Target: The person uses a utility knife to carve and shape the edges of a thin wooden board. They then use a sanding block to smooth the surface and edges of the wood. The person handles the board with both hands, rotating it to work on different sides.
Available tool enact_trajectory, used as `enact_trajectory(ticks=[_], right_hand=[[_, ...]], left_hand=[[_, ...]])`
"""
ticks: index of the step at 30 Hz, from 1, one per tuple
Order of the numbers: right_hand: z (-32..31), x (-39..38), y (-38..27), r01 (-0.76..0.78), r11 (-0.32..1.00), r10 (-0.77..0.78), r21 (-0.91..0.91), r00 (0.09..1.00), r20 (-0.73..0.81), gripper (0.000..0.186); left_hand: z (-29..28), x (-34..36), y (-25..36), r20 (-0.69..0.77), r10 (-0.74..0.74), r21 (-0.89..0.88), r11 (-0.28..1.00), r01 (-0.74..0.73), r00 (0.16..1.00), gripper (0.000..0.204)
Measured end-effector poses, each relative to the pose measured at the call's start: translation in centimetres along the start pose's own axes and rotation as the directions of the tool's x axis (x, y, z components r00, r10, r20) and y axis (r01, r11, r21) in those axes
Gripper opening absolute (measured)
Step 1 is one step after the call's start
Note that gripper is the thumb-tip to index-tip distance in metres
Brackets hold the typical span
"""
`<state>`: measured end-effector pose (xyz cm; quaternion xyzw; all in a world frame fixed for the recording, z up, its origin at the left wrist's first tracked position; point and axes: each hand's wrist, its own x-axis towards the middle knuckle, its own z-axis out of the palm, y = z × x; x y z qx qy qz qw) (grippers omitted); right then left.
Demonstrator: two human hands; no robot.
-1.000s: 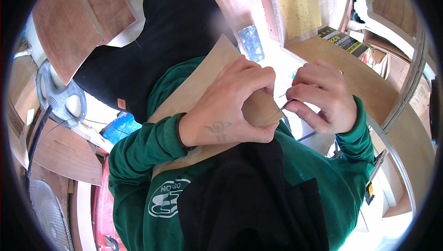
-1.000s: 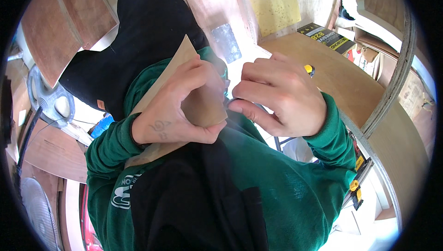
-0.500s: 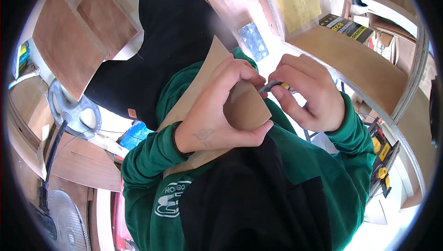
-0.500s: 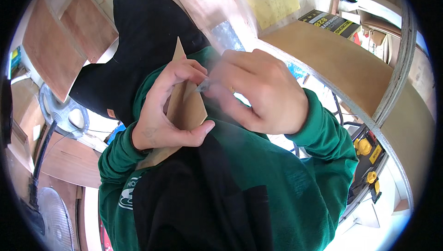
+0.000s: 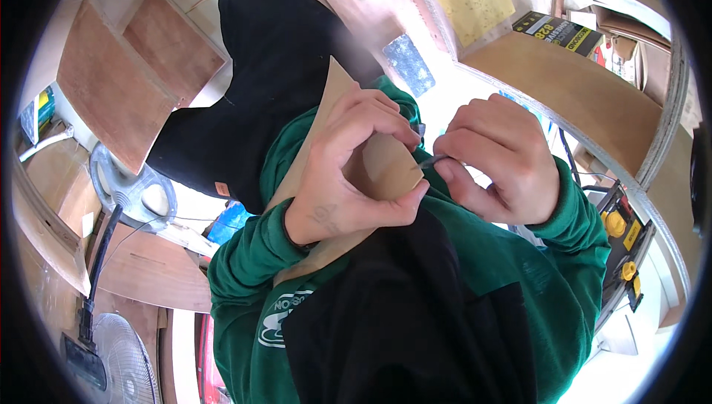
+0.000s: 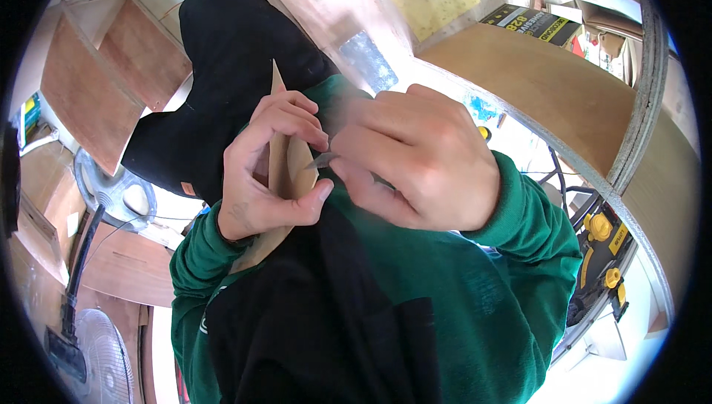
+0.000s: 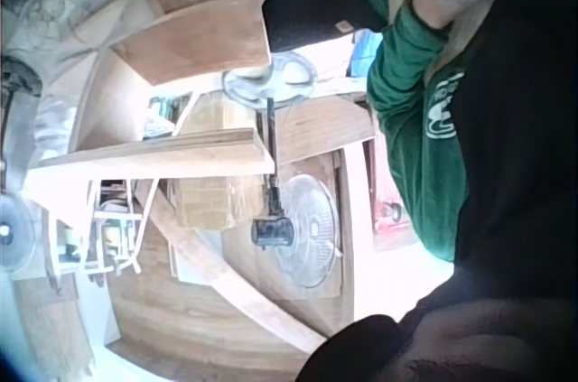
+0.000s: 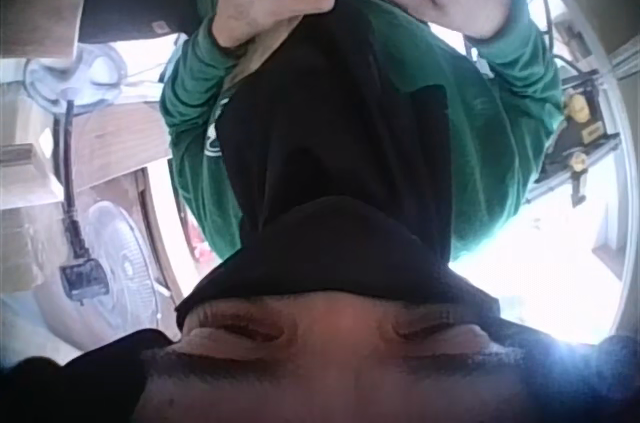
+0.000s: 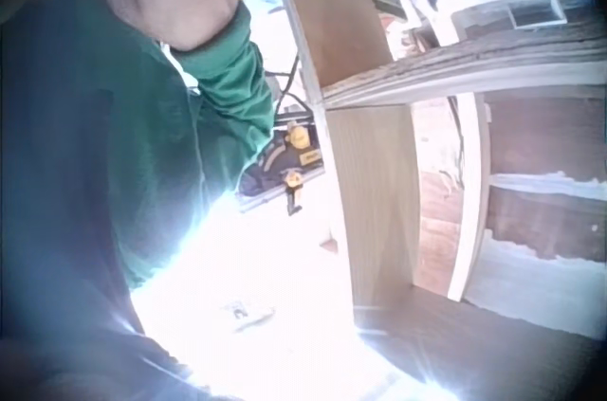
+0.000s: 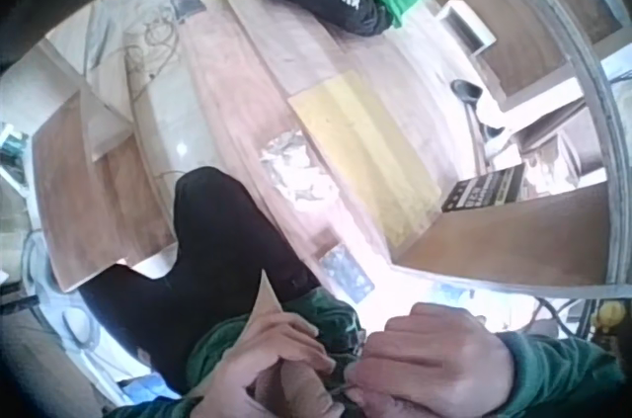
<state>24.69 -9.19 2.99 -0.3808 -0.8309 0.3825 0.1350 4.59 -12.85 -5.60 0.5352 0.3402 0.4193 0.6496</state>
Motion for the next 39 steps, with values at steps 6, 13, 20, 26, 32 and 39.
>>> enact_trajectory(ticks=[6,13,20,26,32,39], right_hand=[[0.7,0.2,0.7,-0.025,0.99,0.019,-0.141,0.999,-0.044,0.014],[0.8,0.2,0.8,0.001,0.958,0.002,-0.288,1.0,0.009,0.016],[0.7,0.2,0.7,0.022,0.948,-0.019,-0.316,1.0,0.013,0.017],[0.0,0.3,0.4,0.06,0.942,-0.044,-0.329,0.997,0.056,0.019],[-1.3,-0.8,-0.3,-0.02,0.985,0.014,0.171,0.999,0.035,0.015],[5.4,2.2,6.5,-0.408,0.281,0.686,0.868,0.718,0.115,0.028]], left_hand=[[0.1,-0.2,-0.2,-0.029,-0.018,-0.047,0.999,0.016,0.999,0.042],[0.6,-0.4,-0.1,-0.027,-0.118,-0.133,0.985,0.113,0.993,0.046],[0.6,-0.3,0.0,-0.014,-0.117,-0.137,0.984,0.114,0.993,0.047],[0.3,0.1,0.1,0.037,-0.073,-0.07,0.995,0.076,0.997,0.044],[-0.4,0.2,0.2,0.039,-0.174,-0.16,0.971,0.178,0.984,0.044],[-5.8,-0.6,0.9,-0.057,-0.068,-0.442,0.896,0.036,0.996,0.047]])
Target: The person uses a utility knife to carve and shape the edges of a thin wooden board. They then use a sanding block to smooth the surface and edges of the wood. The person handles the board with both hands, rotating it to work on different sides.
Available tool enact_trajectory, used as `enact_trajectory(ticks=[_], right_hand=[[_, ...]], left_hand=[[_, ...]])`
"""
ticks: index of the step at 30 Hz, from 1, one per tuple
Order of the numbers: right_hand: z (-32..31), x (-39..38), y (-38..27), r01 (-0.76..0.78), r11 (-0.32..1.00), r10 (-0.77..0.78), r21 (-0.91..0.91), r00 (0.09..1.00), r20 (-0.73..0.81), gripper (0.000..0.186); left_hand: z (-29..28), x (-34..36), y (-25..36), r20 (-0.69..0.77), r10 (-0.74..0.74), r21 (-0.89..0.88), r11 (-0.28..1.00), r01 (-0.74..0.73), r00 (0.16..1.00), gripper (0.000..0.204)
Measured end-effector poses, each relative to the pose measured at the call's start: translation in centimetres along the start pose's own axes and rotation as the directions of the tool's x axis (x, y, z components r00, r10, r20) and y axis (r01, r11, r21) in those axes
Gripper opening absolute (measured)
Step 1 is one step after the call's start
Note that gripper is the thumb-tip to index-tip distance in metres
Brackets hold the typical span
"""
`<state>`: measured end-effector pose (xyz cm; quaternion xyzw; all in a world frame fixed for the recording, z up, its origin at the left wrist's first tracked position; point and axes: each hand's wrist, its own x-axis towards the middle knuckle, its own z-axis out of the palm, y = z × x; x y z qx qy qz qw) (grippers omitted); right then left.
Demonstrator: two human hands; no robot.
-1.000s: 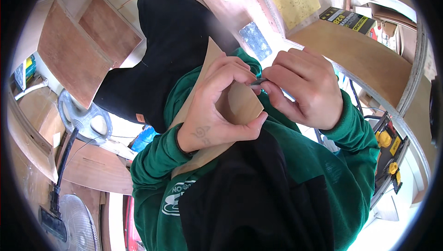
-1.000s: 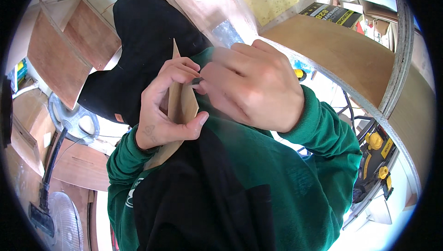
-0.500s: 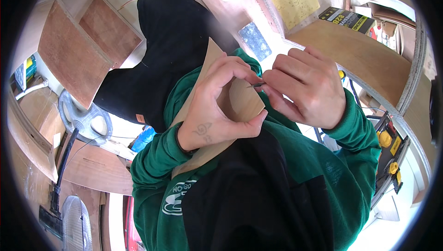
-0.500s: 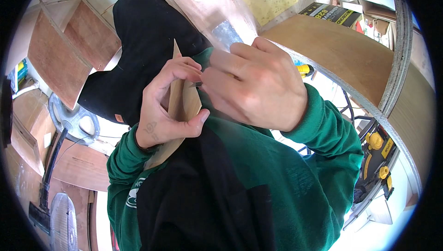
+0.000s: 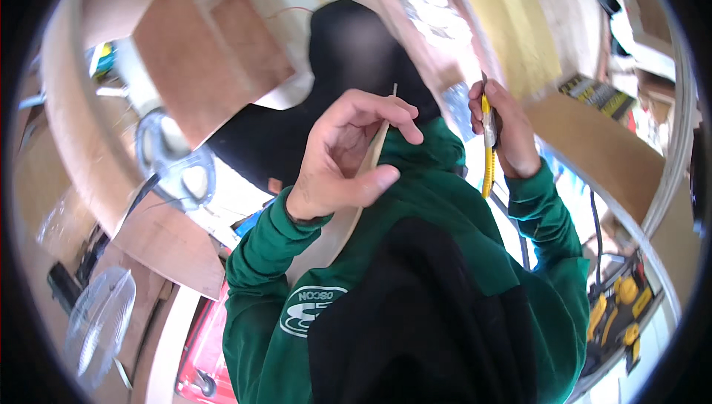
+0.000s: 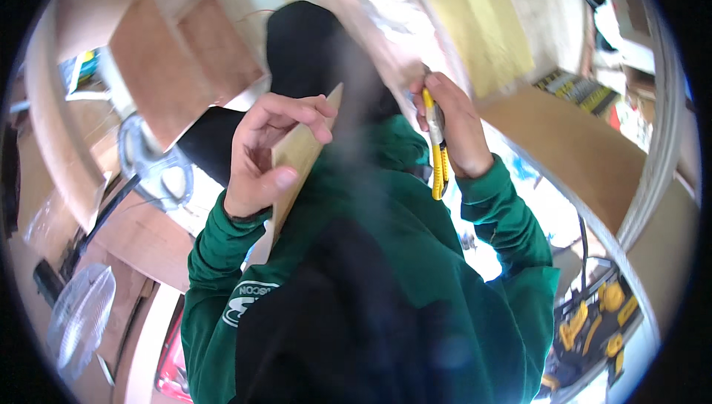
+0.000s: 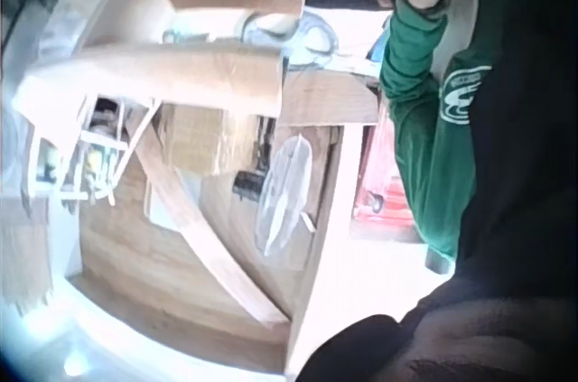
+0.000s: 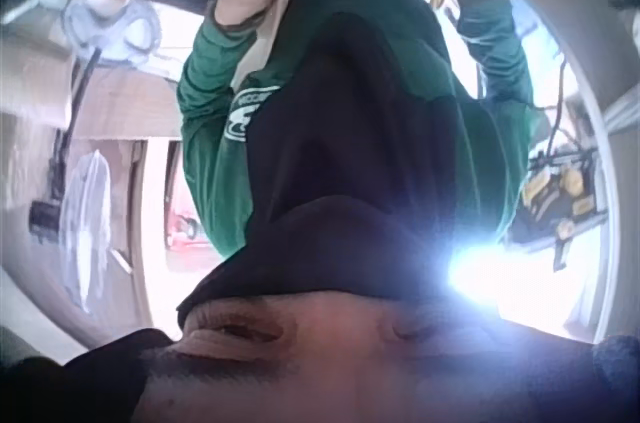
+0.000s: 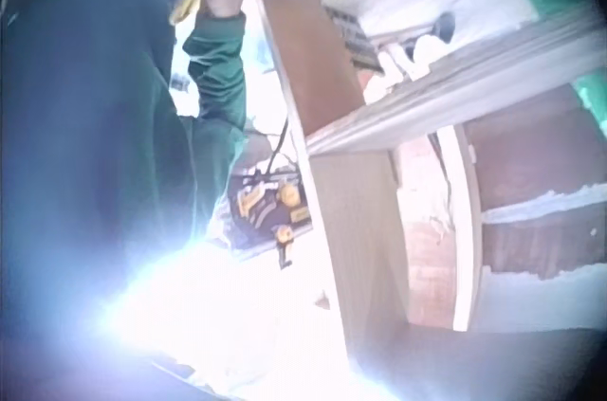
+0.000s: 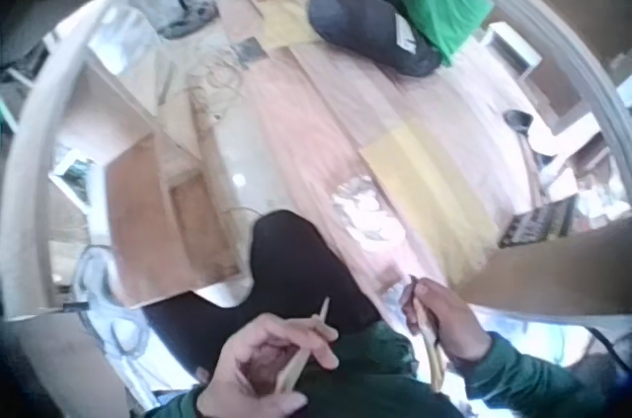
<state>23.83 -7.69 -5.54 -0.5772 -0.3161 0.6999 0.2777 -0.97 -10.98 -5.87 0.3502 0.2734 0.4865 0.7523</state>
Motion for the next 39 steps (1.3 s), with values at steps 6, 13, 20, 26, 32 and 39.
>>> enact_trajectory(ticks=[6,13,20,26,32,39], right_hand=[[4.3,5.1,5.3,0.064,0.993,-0.081,0.096,0.981,0.175,0.03],[8.6,7.5,4.5,0.06,0.997,-0.05,-0.051,0.983,0.178,0.031],[11.1,6.5,1.9,0.582,0.784,-0.463,-0.216,0.78,0.421,0.029],[13.2,7.9,0.0,0.531,0.846,-0.487,0.053,0.728,0.482,0.013],[10.8,7.9,-1.4,0.551,0.833,-0.456,0.052,0.629,0.63,0.008],[8.1,7.1,-3.6,0.697,0.71,-0.48,-0.1,0.583,0.656,0.005]], left_hand=[[-4.3,-1.6,2.2,-0.229,0.05,-0.226,0.969,-0.103,0.972,0.037],[-5.8,-2.9,2.7,-0.362,0.052,-0.201,0.97,-0.133,0.931,0.025],[-6.5,-3.0,3.6,-0.355,0.093,-0.078,0.989,-0.128,0.93,0.032],[-6.0,-3.0,2.8,-0.393,0.026,0.151,0.988,0.037,0.919,0.084],[-4.0,-2.9,0.6,-0.138,-0.256,-0.062,0.966,0.25,0.957,0.105],[-6.0,-3.7,-3.2,-0.102,-0.44,-0.076,0.898,0.434,0.892,0.1]])
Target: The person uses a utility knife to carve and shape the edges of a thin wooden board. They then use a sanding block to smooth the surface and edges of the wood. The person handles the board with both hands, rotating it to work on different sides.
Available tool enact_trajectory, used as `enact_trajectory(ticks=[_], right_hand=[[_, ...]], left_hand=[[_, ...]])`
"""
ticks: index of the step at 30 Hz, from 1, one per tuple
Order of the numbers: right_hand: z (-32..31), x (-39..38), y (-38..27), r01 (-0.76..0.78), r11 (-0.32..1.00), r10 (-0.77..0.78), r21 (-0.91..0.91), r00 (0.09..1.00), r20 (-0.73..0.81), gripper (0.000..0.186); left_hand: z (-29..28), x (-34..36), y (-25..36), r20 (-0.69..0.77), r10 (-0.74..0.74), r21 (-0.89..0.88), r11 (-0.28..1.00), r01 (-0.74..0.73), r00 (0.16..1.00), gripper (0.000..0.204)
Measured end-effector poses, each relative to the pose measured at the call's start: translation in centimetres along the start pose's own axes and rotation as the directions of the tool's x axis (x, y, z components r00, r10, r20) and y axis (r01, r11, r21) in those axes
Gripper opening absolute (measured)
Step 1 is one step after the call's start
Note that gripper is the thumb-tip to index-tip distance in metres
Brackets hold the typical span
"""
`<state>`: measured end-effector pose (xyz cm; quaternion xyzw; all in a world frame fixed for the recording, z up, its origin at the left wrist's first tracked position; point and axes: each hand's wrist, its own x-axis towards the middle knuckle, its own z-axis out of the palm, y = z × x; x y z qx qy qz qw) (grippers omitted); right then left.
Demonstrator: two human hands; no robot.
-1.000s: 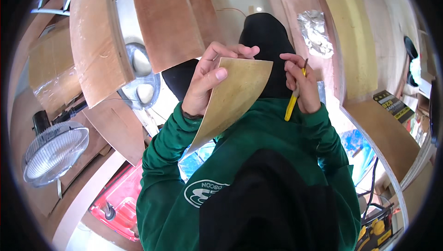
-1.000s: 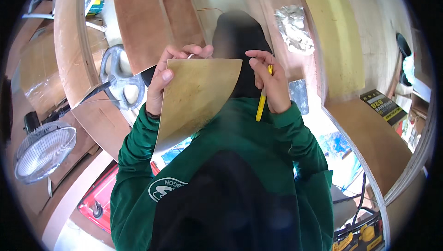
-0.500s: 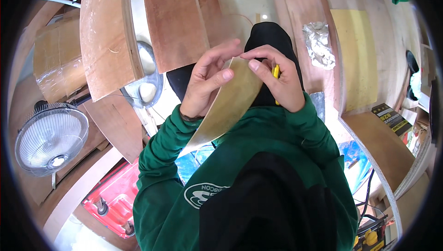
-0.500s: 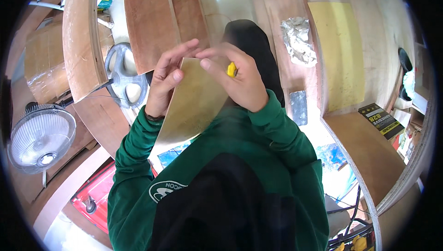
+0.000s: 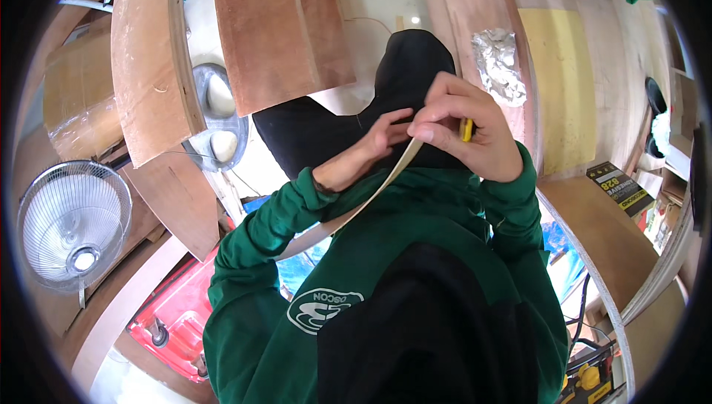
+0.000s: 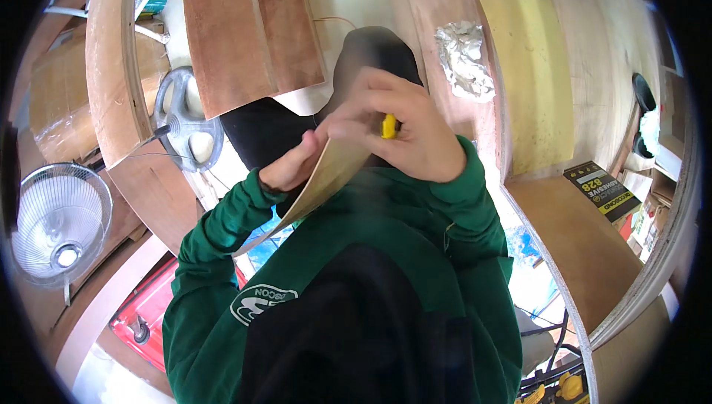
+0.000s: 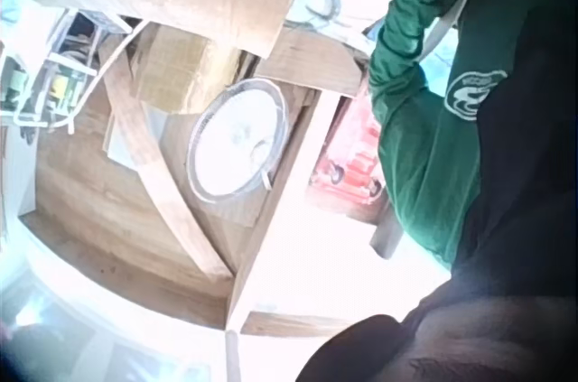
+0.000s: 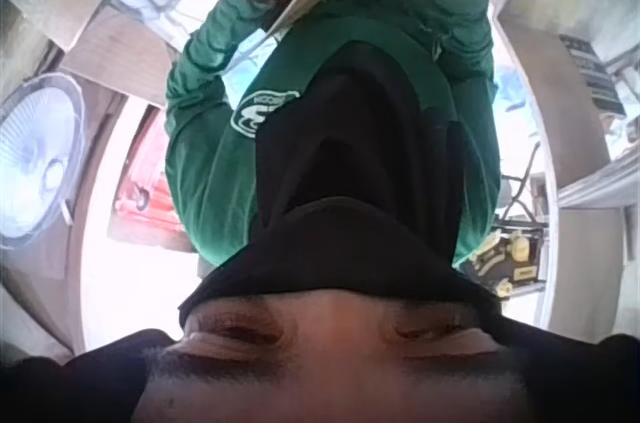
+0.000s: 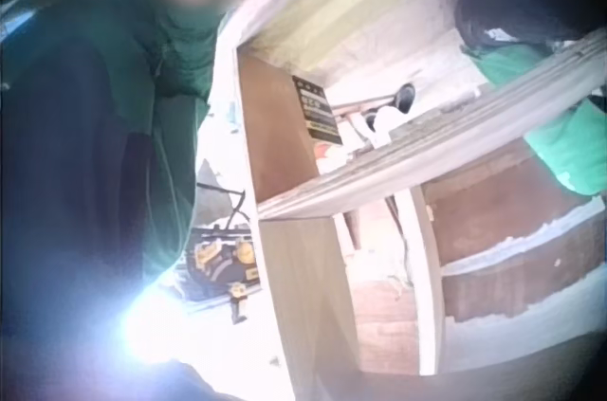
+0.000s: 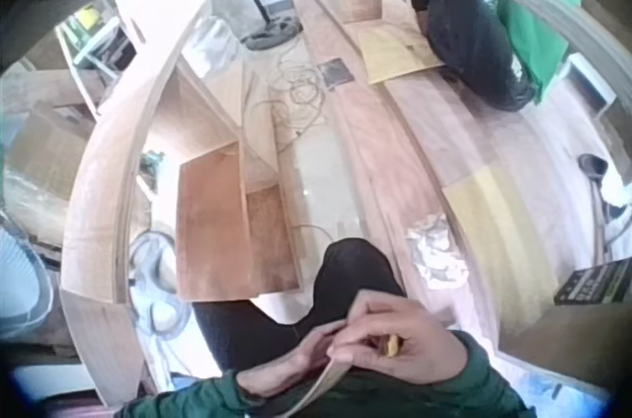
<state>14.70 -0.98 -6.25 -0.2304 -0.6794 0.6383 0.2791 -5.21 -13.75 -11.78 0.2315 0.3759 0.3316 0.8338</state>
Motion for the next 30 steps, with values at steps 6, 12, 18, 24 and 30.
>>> enact_trajectory(ticks=[6,12,18,24,30], right_hand=[[-0.4,-2.4,-2.6,-0.091,0.992,0.087,-0.091,0.995,-0.053,0.013],[0.0,-2.1,-5.4,0.014,0.968,-0.029,-0.249,0.998,-0.056,0.014],[0.7,-2.4,-6.9,-0.006,0.956,-0.075,-0.294,0.961,-0.265,0.017],[2.7,-3.1,-5.9,0.045,0.985,0.074,0.165,0.757,-0.649,0.012],[2.4,-1.0,-4.0,0.022,0.978,0.148,0.207,0.627,-0.765,0.017]], left_hand=[[-3.0,-1.7,-3.1,0.006,-0.424,-0.003,0.906,0.424,0.906,0.084],[-2.4,-2.9,-3.7,-0.07,-0.285,0.027,0.957,0.288,0.956,0.068],[-3.6,-3.2,-0.6,-0.279,-0.08,0.144,0.982,0.124,0.957,0.033],[-4.6,-5.4,3.9,-0.462,0.11,0.238,0.971,0.004,0.88,0.025],[-5.4,-6.3,7.1,-0.619,0.325,0.32,0.936,-0.148,0.715,0.027]])
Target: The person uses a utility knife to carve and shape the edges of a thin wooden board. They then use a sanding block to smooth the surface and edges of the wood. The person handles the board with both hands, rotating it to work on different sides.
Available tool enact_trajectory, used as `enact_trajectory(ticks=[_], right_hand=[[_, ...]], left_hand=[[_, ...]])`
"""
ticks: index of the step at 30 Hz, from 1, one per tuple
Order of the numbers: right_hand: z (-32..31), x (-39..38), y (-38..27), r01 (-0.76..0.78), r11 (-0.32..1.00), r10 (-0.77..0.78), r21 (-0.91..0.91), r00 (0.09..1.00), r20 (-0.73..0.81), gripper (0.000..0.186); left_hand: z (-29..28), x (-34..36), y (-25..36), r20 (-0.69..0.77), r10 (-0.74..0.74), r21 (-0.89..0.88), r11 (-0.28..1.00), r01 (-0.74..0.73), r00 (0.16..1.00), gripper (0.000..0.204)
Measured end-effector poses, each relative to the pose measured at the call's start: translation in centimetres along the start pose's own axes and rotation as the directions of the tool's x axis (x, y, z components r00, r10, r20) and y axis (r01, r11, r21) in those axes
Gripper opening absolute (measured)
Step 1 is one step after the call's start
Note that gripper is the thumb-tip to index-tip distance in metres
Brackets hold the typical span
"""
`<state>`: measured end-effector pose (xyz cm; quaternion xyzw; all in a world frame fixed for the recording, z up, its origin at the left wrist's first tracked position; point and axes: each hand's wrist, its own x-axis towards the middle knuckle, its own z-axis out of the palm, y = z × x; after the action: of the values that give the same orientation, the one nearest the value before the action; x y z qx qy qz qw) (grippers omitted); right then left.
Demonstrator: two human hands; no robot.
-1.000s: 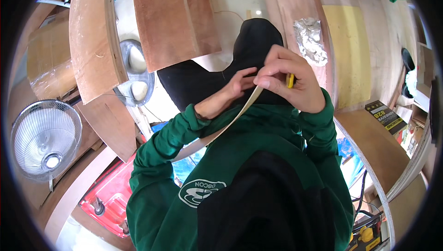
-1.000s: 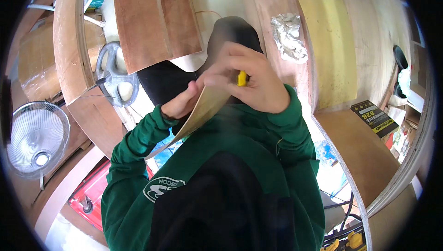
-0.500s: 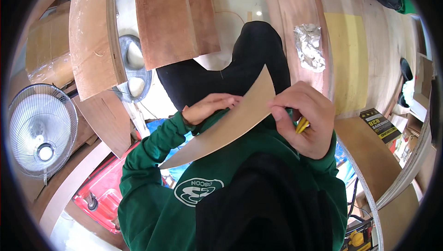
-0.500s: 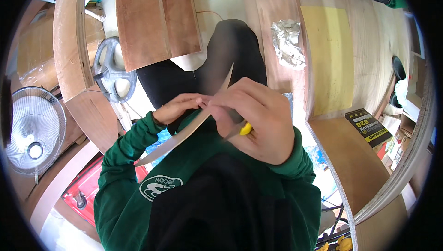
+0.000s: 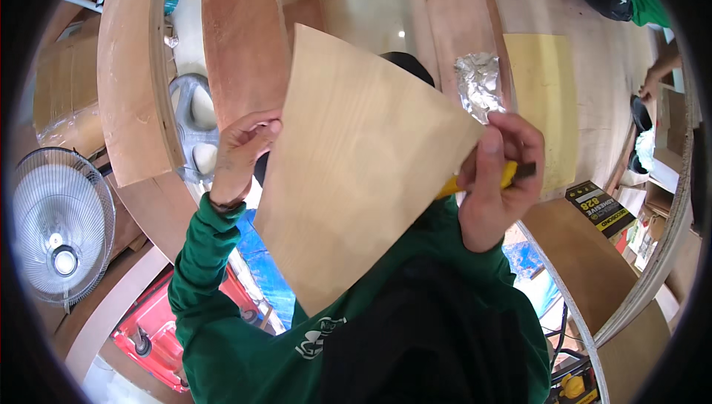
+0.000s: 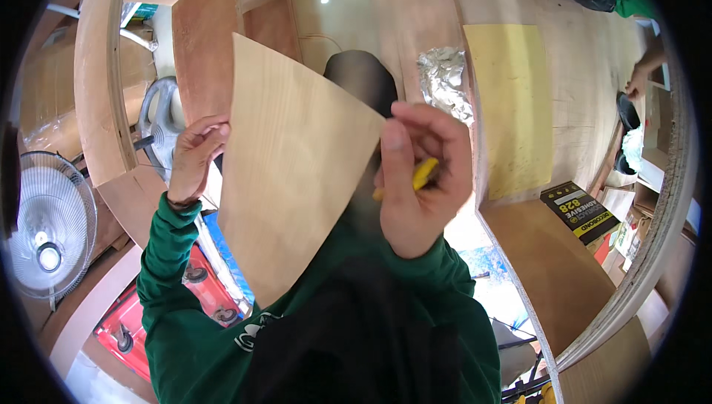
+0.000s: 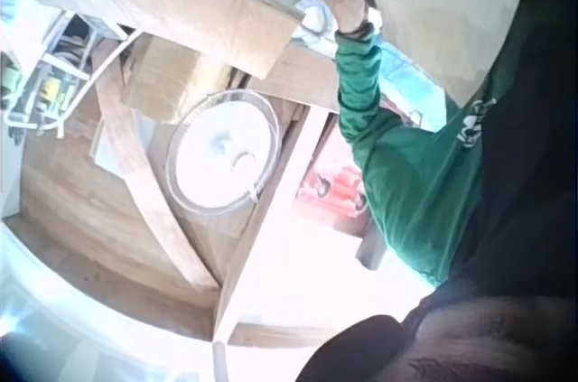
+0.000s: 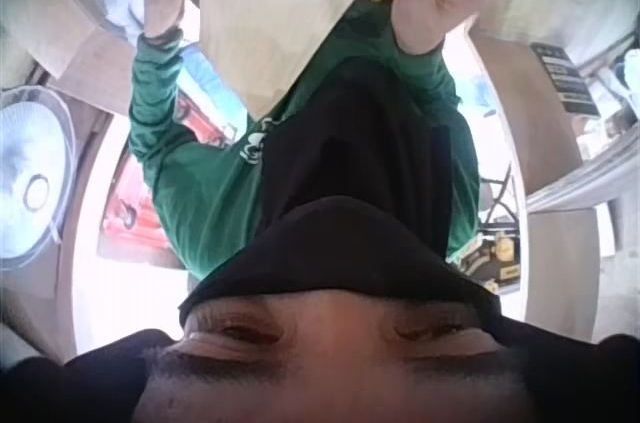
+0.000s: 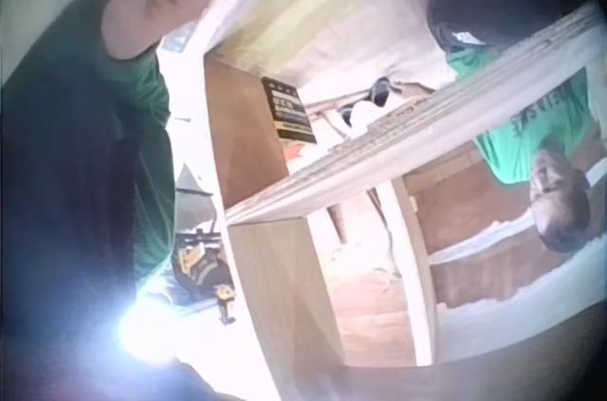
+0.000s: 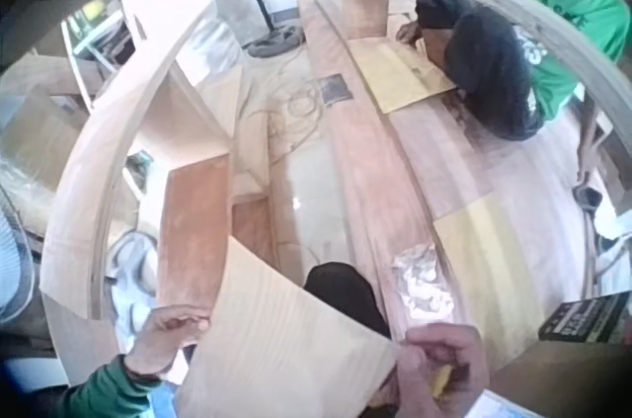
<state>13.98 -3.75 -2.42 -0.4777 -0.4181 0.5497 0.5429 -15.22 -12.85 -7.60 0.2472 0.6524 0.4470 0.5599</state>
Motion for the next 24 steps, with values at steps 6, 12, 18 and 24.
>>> enact_trajectory(ticks=[6,12,18,24], right_hand=[[1.4,4.3,3.6,0.009,0.997,0.0,0.071,0.993,-0.117,0.014],[2.6,9.8,6.2,0.323,0.933,-0.342,-0.16,0.933,-0.114,0.021],[2.2,12.8,5.0,0.326,0.93,-0.348,-0.172,0.93,-0.116,0.015],[3.0,13.8,2.9,0.287,0.958,-0.284,0.012,0.953,-0.108,0.014]], left_hand=[[-0.1,3.3,2.1,-0.151,0.114,0.107,0.989,-0.098,0.982,0.027],[2.5,6.0,3.1,-0.254,0.271,0.115,0.961,-0.249,0.928,0.026],[4.6,4.6,4.2,-0.357,0.407,0.246,0.909,-0.336,0.841,0.024],[5.4,0.8,6.0,-0.384,0.408,0.184,0.913,-0.364,0.828,0.027]])
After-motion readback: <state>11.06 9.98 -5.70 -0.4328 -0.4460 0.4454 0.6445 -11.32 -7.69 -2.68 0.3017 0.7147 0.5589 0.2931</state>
